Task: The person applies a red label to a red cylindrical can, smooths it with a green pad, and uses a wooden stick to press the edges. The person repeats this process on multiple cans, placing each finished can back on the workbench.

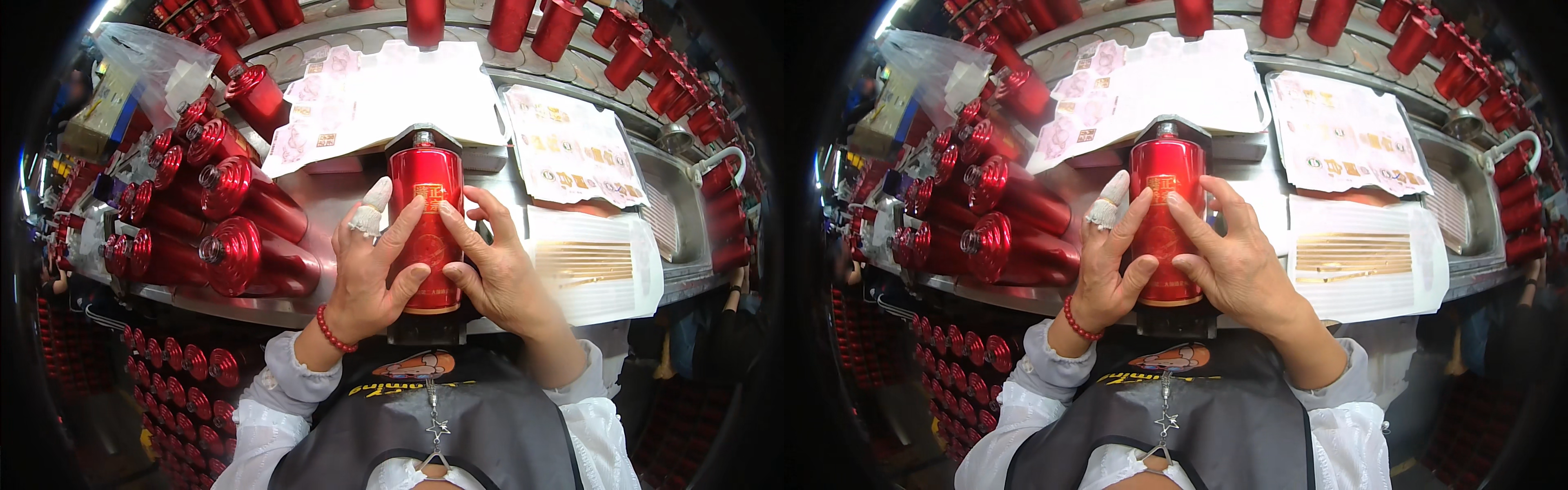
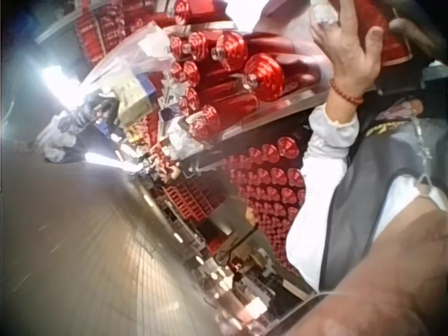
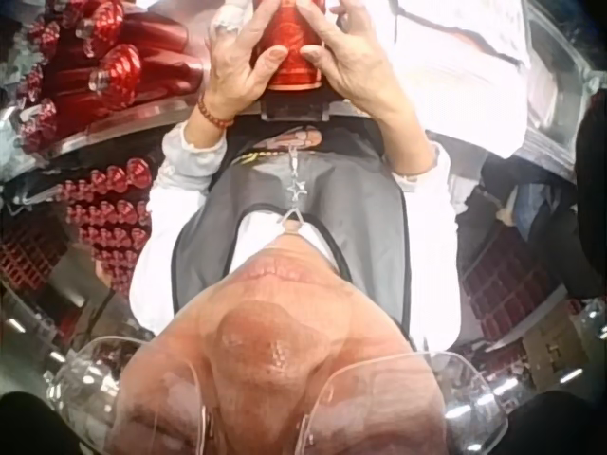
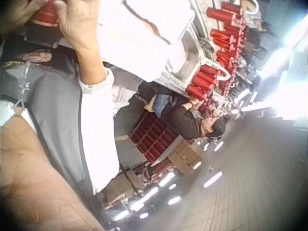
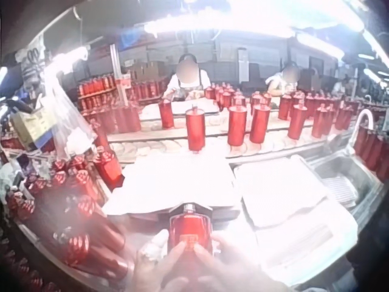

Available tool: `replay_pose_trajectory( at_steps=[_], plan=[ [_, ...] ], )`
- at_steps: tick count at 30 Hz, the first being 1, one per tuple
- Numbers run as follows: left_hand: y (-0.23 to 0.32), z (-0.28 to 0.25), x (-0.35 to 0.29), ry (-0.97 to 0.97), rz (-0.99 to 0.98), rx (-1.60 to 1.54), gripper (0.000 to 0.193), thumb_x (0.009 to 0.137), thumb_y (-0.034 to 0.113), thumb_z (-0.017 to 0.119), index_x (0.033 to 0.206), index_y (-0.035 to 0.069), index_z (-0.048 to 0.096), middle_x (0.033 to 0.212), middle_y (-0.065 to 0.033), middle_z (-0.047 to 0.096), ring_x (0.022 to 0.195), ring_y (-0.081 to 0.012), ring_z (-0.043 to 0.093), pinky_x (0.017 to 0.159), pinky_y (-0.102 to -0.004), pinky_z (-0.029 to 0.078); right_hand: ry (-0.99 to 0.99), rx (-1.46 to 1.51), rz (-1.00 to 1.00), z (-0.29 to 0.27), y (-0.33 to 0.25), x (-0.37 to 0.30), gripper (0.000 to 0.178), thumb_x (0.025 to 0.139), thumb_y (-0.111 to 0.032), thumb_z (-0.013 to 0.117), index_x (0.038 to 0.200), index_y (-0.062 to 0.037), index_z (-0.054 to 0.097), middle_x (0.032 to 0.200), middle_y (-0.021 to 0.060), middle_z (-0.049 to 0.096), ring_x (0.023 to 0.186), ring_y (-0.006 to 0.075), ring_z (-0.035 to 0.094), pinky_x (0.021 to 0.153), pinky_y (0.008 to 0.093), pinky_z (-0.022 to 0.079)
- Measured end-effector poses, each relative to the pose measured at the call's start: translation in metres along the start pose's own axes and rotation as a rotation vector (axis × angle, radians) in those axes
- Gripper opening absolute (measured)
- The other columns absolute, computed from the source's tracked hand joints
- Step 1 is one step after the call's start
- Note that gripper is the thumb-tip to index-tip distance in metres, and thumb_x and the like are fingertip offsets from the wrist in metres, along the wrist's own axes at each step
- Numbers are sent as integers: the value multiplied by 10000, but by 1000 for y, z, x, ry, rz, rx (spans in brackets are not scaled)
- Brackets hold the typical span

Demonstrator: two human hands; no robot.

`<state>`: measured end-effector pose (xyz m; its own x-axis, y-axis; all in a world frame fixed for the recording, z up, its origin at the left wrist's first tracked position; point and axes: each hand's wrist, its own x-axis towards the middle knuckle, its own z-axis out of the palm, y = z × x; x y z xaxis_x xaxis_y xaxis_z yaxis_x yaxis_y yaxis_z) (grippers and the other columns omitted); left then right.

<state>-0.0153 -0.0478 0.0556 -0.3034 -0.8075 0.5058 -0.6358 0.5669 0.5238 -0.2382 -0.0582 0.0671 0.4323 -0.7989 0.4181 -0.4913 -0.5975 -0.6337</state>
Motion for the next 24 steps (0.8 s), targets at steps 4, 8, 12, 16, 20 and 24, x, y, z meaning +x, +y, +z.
replay_pose_trajectory(
  at_steps=[4,8,12,16,20,24],
  plan=[
    [5,-3,-13,-41,-30,-46,834,975,573,586,1557,6,394,1547,-297,393,1350,-432,408,1143,-521,255,-16,36,11,3,-1,-8,627,894,-188,755,1482,-118,549,1514,258,374,1222,407,533,1032,460,490],
    [14,2,-32,-53,-23,-32,1093,924,681,591,1581,-103,204,1546,-313,385,1347,-444,416,1149,-526,246,-2,51,13,7,3,-11,618,907,-194,742,1489,-127,544,1531,262,360,1234,410,530,1041,464,483],
    [-2,13,-40,-68,-5,-120,1172,894,731,591,1595,-100,152,1561,-316,365,1366,-415,428,1161,-512,245,12,89,56,10,1,-10,601,915,-188,729,1484,-123,548,1535,262,355,1239,415,524,1053,469,472],
    [-5,11,-41,-55,-66,-274,1025,963,651,555,1596,-78,209,1570,-301,374,1406,-408,415,1165,-492,262,17,39,35,10,-3,-8,601,910,-182,730,1481,-120,551,1539,265,351,1251,420,513,1063,471,459],
    [-9,6,-24,-20,-49,-246,714,1044,482,516,1564,7,399,1567,-310,388,1430,-436,397,1171,-488,253,15,22,40,10,-4,-8,599,909,-181,732,1477,-119,553,1540,269,351,1260,424,508,1063,471,456],
    [-1,7,-13,-21,-30,-163,614,1037,407,545,1542,64,470,1554,-338,388,1411,-453,414,1166,-504,237,-14,16,68,5,-4,-11,594,910,-174,730,1475,-118,555,1529,274,362,1262,428,510,1058,471,459]
  ],
)
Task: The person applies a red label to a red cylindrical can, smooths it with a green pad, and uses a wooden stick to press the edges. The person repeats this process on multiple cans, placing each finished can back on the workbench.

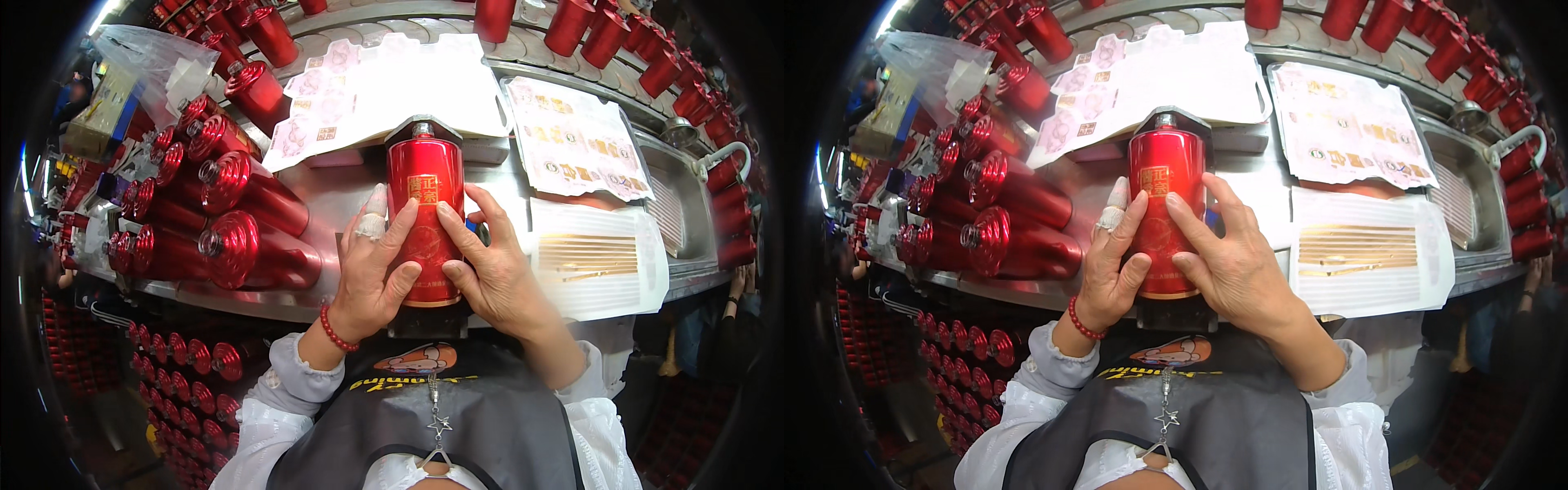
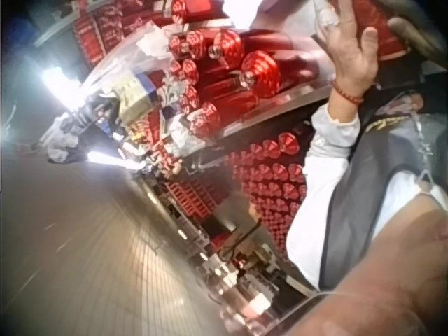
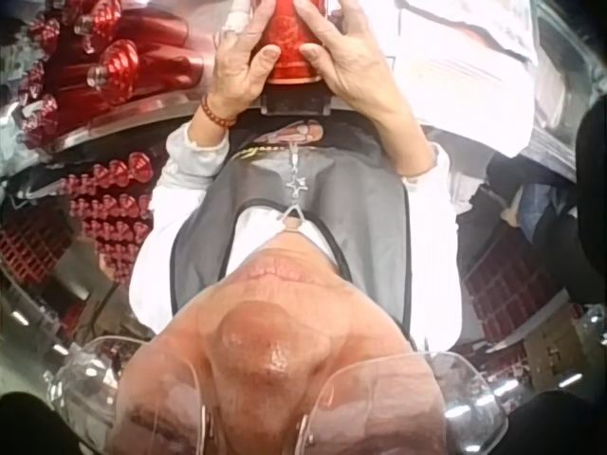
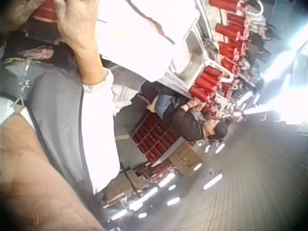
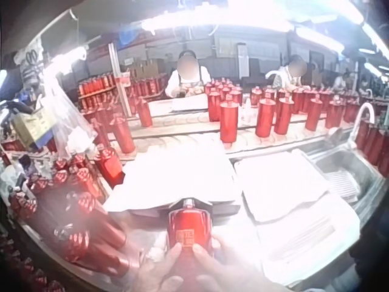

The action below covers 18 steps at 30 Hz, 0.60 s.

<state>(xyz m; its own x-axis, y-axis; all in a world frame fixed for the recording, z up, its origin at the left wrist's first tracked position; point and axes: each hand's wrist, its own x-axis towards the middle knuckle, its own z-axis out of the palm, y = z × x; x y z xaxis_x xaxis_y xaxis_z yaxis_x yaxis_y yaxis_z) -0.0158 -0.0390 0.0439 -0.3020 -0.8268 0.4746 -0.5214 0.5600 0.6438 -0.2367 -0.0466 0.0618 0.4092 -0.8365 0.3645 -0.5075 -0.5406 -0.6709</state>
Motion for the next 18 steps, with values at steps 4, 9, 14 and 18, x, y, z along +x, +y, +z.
replay_pose_trajectory(
  at_steps=[4,9,14,18],
  plan=[
    [1,0,1,1,3,31,615,1034,398,549,1543,62,467,1546,-341,398,1410,-463,407,1164,-504,235,-10,21,3,0,5,1,601,905,-164,734,1476,-117,554,1514,278,375,1260,431,513,1052,466,465],
    [4,-2,1,-8,19,38,630,1028,419,555,1541,64,470,1544,-351,389,1404,-477,403,1160,-513,242,-24,-4,2,-5,2,-2,613,894,-155,744,1475,-118,554,1515,273,377,1261,432,512,1049,460,471],
    [-1,-2,9,6,33,102,647,1021,446,561,1538,66,476,1538,-375,373,1397,-496,400,1152,-525,258,-7,3,-16,-3,1,6,620,880,-156,755,1468,-124,561,1520,263,377,1260,429,515,1044,462,477],
    [-1,-2,12,-1,43,104,660,1014,455,569,1539,67,475,1538,-387,363,1393,-503,400,1150,-524,267,0,-32,-29,-3,5,10,621,874,-155,760,1463,-127,566,1523,256,377,1260,426,516,1039,462,484]
  ],
)
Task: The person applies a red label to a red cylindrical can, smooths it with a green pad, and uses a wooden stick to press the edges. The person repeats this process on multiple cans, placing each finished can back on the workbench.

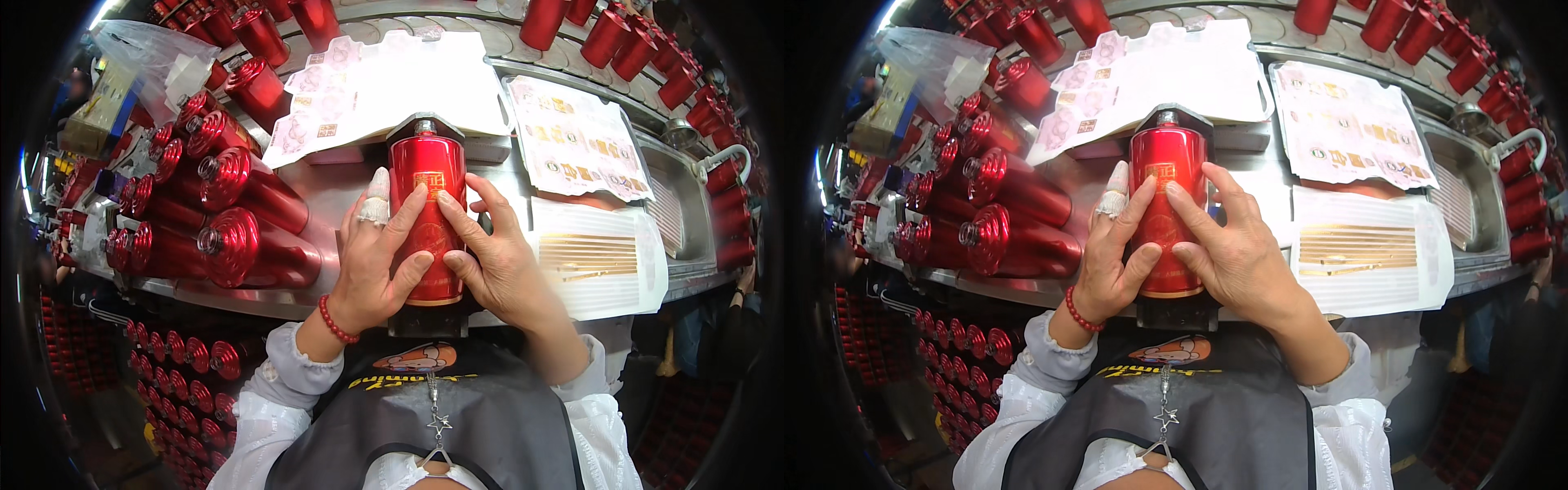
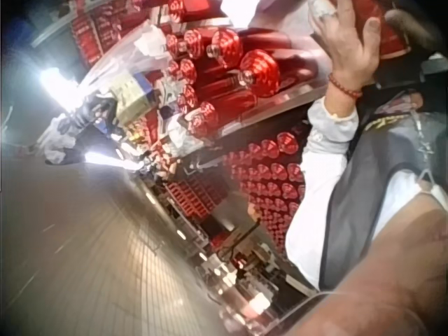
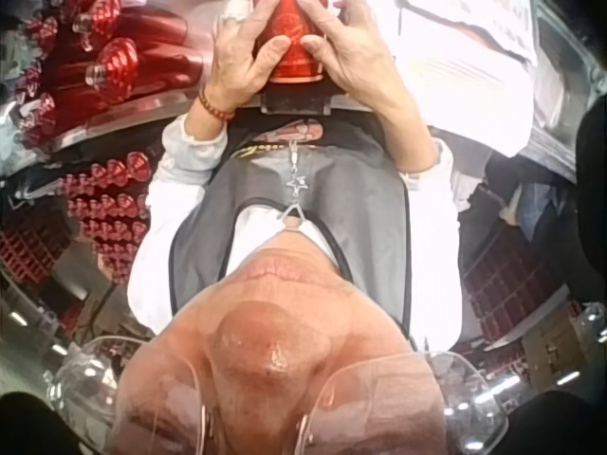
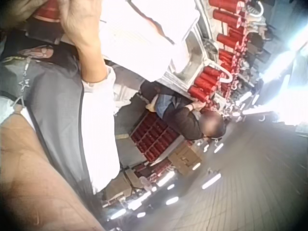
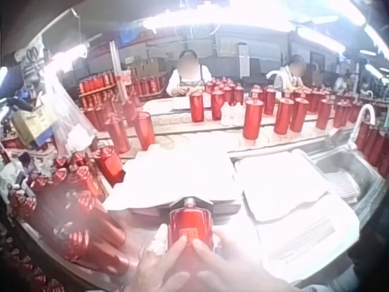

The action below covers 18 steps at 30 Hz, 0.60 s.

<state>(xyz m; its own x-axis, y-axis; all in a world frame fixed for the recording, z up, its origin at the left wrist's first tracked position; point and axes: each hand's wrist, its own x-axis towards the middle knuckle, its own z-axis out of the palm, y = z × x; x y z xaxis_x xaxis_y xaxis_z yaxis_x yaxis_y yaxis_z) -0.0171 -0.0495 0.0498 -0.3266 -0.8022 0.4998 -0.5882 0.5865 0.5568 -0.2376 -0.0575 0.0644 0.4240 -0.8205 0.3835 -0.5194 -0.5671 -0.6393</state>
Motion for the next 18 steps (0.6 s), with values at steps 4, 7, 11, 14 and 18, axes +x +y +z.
replay_pose_trajectory(
  at_steps=[4,7,11,14,18],
  plan=[
    [1,-1,-1,2,-21,-28,661,1013,455,570,1542,70,473,1546,-386,355,1397,-493,403,1150,-523,272,-9,22,14,-2,-1,-1,618,881,-154,758,1466,-124,563,1516,255,385,1249,418,524,1032,453,492],
    [-1,-1,-2,10,-27,-72,665,1014,460,568,1543,69,471,1548,-386,353,1394,-492,413,1149,-518,285,-4,67,35,-2,0,-4,623,900,-163,749,1484,-114,539,1511,259,388,1243,410,532,1030,443,493],
    [-12,-3,-3,1,-7,-134,683,1013,481,567,1544,63,465,1543,-391,357,1377,-505,432,1149,-508,309,11,149,40,-5,6,-7,662,947,-187,709,1539,-64,442,1502,266,393,1260,408,533,1041,432,482],
    [-18,-1,1,-11,16,-128,701,1004,506,580,1545,76,466,1548,-395,348,1373,-504,444,1161,-498,312,-30,219,67,-1,19,-6,715,996,-246,659,1581,-8,323,1486,272,412,1273,410,541,1070,421,458],
    [-19,-2,2,-17,42,-168,716,991,513,600,1542,75,469,1548,-393,352,1384,-500,441,1151,-491,327,-21,327,130,9,26,-7,781,1021,-443,613,1622,-71,280,1482,178,459,1111,245,573,1013,366,481]
  ],
)
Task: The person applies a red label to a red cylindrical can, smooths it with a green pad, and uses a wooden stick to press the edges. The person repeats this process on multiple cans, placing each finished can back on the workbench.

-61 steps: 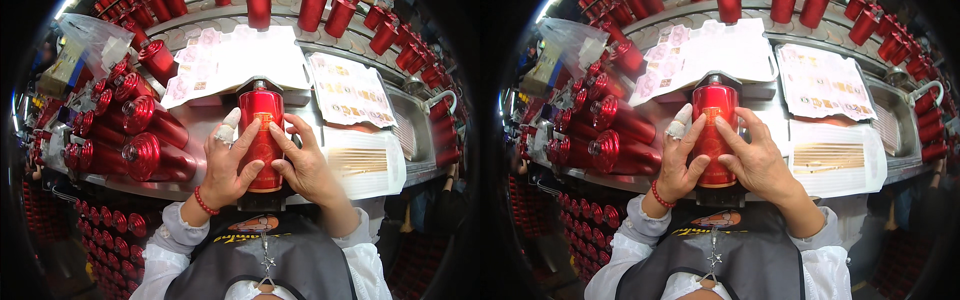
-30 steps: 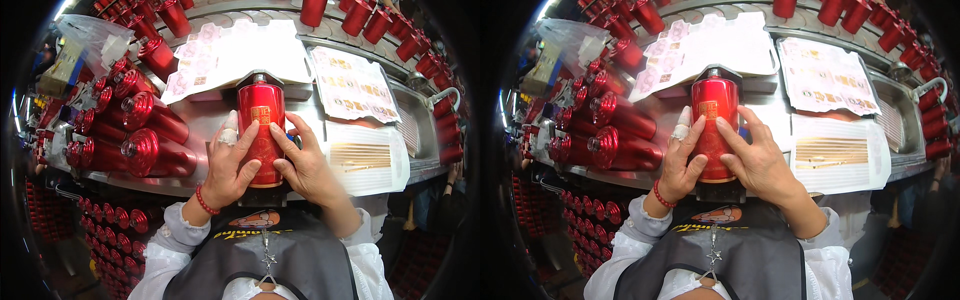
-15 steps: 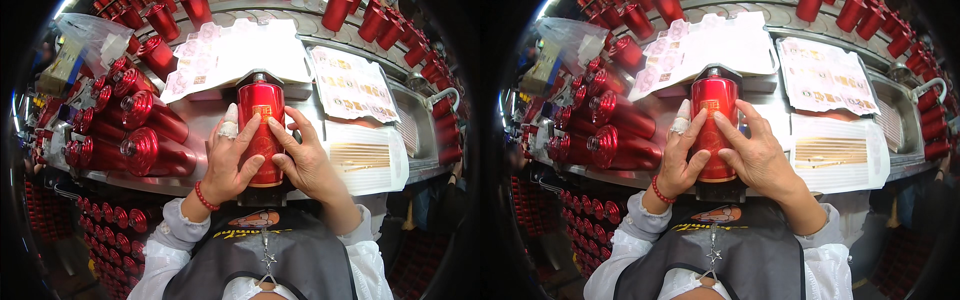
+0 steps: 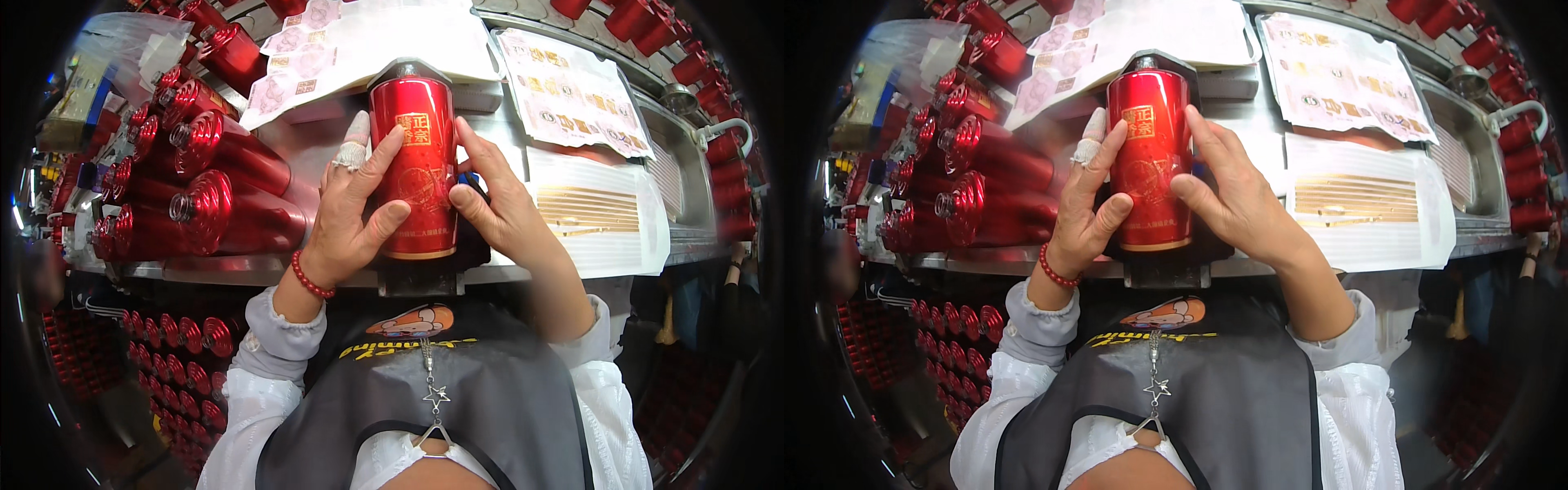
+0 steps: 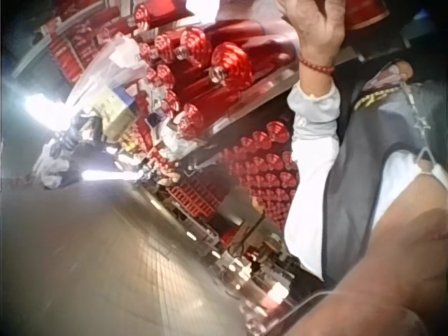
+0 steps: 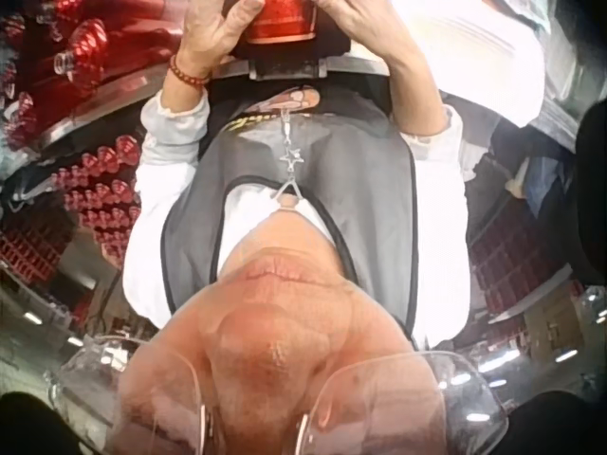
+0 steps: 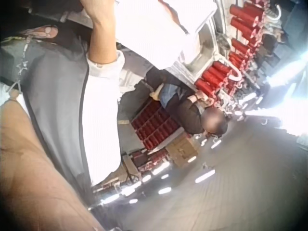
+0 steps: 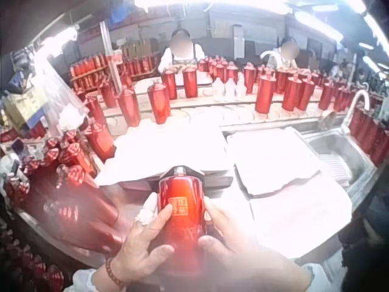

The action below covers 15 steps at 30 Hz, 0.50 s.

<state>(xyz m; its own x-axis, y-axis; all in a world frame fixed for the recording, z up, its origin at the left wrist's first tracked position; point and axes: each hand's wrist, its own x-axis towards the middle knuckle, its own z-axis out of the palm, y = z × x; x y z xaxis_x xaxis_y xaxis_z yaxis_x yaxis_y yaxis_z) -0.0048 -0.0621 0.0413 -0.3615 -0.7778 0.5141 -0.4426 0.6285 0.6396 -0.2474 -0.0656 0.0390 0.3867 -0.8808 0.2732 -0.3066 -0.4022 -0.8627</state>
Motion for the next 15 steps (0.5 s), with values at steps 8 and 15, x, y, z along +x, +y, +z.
replay_pose_trajectory(
  at_steps=[8,15],
  plan=[
    [-2,0,-2,-16,-11,37,725,987,504,607,1541,58,464,1537,-399,362,1388,-500,434,1156,-487,310,-44,187,140,-8,3,8,781,1003,-338,677,1603,-19,291,1451,227,495,1138,270,625,976,366,523],
    [3,2,0,-4,-8,10,720,986,480,611,1535,38,463,1525,-377,393,1385,-488,437,1153,-485,311,-90,277,235,-7,7,12,771,1043,-445,592,1635,-81,258,1377,180,575,1211,218,560,1055,349,455]
  ],
)
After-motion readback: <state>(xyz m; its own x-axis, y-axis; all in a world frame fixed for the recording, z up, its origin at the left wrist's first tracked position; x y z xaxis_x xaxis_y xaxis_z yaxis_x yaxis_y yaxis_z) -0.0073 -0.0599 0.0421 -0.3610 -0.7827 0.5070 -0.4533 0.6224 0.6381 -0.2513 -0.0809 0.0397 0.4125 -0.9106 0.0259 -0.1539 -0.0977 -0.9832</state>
